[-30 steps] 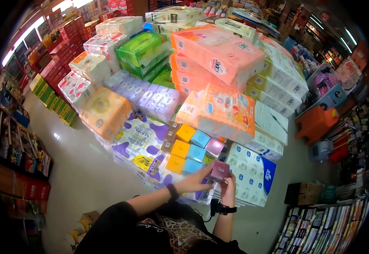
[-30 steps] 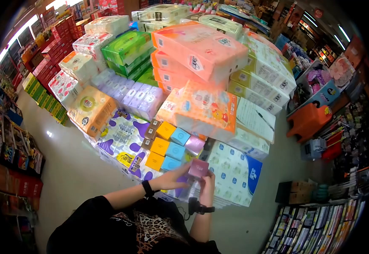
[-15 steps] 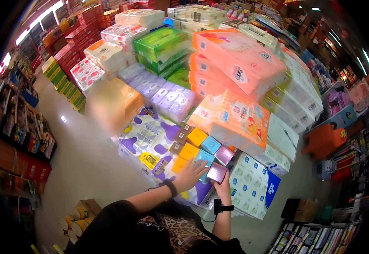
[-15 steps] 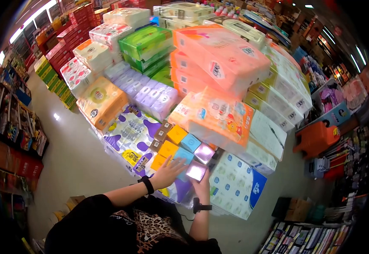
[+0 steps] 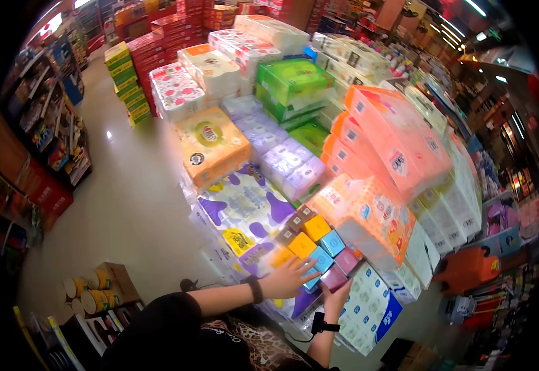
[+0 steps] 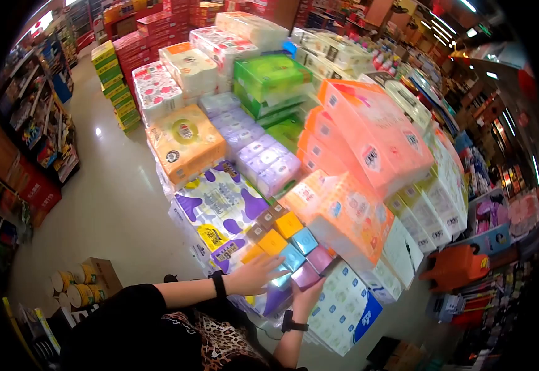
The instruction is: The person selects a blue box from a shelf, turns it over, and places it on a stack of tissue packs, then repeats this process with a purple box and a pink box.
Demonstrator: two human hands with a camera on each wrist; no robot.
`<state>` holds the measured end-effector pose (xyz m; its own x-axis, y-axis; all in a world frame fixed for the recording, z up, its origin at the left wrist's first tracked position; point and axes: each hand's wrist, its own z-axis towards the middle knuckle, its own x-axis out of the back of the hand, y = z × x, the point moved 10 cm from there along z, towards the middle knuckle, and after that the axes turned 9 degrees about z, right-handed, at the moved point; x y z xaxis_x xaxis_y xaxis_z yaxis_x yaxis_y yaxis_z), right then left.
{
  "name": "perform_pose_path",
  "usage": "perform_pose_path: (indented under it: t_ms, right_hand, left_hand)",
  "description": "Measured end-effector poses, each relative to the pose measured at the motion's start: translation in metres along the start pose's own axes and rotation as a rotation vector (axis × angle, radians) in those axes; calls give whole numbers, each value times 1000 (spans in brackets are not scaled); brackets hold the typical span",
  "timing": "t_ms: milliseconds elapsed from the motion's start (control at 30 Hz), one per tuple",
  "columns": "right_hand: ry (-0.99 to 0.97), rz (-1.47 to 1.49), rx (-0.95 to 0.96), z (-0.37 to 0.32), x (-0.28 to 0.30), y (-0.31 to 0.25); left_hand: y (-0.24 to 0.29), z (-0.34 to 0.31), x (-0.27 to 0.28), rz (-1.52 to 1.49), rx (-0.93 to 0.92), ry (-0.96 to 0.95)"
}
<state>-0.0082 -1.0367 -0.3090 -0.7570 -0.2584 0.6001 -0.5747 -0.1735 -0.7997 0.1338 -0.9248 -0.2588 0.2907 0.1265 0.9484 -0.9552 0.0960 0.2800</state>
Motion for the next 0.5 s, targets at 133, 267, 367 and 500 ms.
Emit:
perform_pose_path:
  t_ms: [133, 267, 367, 500]
  right_hand:
    - [52, 66, 68, -6, 7, -50]
    - [-4, 180, 137, -20, -18, -74]
    - [-78, 214, 161, -36, -44, -100]
    - [-221, 387, 84, -59, -97, -137]
  left_hand:
    - [-46, -51, 48, -99, 159, 99]
    - [-104, -131, 81, -204, 414, 138]
    - [-138, -200, 110, -148, 587, 213]
    - [-167, -290, 149, -117, 812, 356]
